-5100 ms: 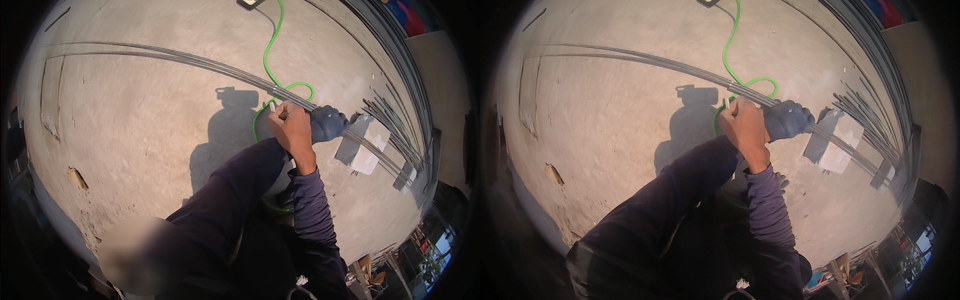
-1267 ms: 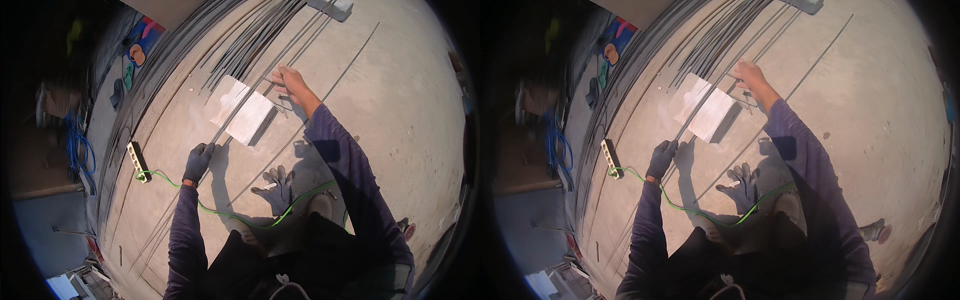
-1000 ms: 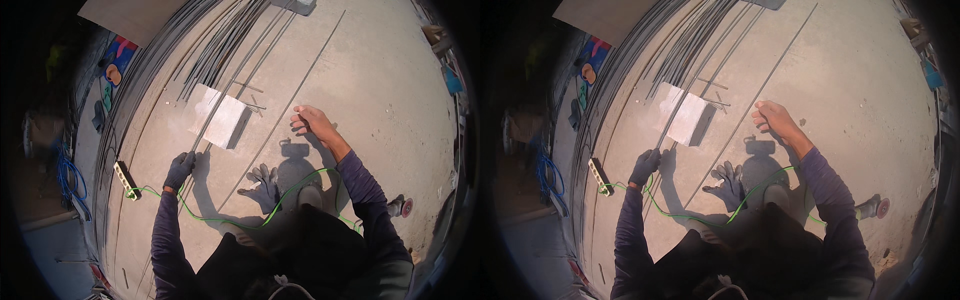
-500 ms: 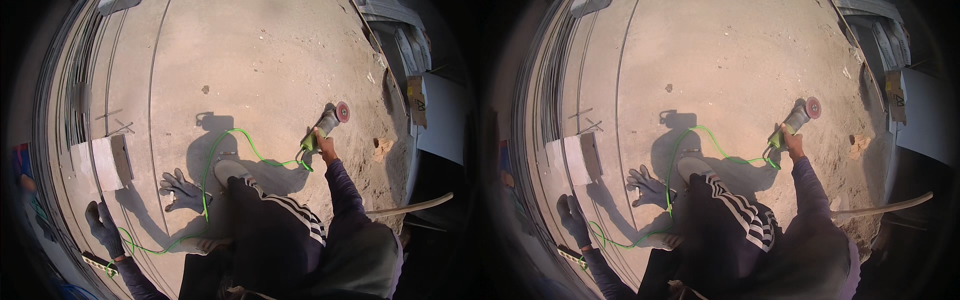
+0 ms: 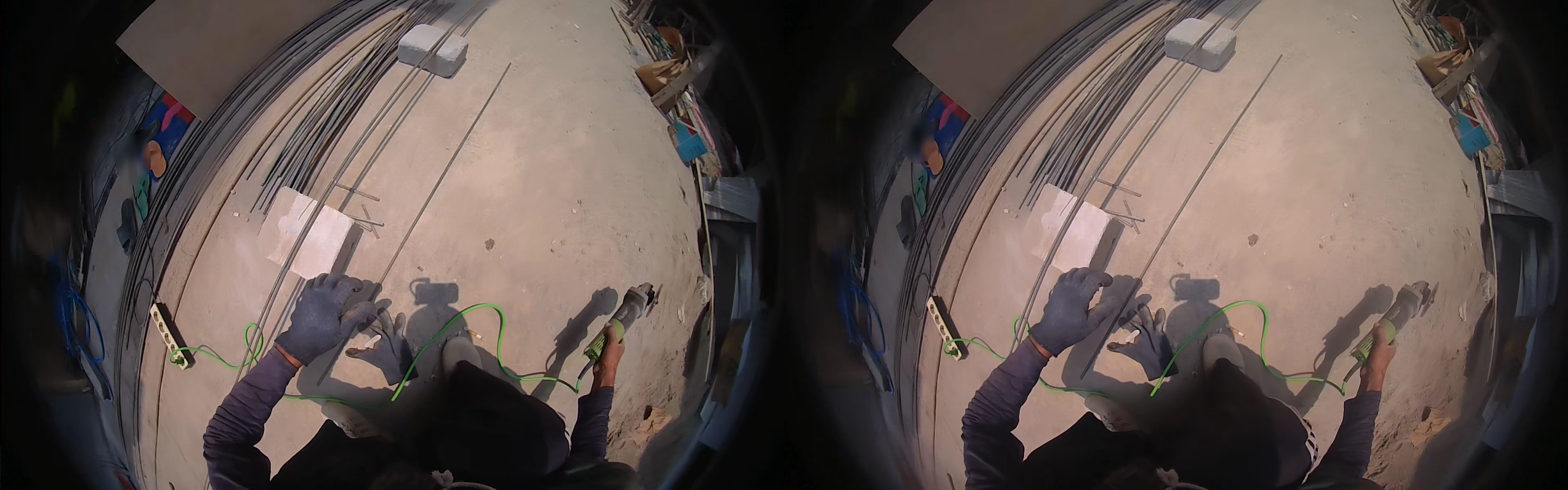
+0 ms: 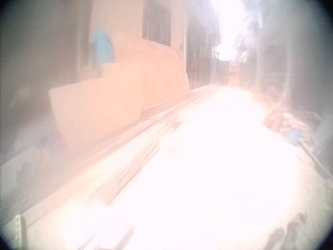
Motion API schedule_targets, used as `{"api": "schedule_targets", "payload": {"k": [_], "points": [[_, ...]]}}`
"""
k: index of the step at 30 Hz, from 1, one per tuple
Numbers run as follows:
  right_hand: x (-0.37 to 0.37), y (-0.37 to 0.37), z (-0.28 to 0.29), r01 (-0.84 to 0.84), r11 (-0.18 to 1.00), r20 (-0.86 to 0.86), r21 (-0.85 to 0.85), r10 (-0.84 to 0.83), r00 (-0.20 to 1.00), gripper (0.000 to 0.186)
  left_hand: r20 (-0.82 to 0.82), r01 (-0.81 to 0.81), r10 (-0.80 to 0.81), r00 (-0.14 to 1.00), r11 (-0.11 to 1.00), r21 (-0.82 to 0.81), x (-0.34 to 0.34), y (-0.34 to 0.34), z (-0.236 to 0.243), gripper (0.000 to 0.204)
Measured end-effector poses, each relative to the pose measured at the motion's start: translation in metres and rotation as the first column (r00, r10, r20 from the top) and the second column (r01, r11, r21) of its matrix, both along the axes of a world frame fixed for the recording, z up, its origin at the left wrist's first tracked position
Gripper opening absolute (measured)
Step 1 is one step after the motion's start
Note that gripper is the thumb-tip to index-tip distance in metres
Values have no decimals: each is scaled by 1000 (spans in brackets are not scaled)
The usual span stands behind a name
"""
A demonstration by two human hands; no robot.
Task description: The person sits on the floor and uses an angle grinder to cut long metal rods to a specific length. They measure the rods against a reference piece, mark them with a white marker, and then cut them using the grinder.
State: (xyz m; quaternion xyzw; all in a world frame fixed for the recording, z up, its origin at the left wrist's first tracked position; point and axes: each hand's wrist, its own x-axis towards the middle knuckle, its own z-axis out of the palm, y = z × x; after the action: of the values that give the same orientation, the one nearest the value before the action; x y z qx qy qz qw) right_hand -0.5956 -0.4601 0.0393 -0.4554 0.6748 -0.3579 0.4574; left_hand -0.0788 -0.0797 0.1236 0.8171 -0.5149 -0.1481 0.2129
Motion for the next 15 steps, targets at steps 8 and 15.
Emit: {"api": "schedule_targets", "payload": {"k": [8,15], "points": [[195,-16,162,-203,957,756,-206,287,588,53,53,209,-203,978,966,-152,-26,-92,48,38],[307,1,52,-534,845,893,15,229,388,35,-599,-398,111,793,839,-371,-104,-136,-5,40]]}}
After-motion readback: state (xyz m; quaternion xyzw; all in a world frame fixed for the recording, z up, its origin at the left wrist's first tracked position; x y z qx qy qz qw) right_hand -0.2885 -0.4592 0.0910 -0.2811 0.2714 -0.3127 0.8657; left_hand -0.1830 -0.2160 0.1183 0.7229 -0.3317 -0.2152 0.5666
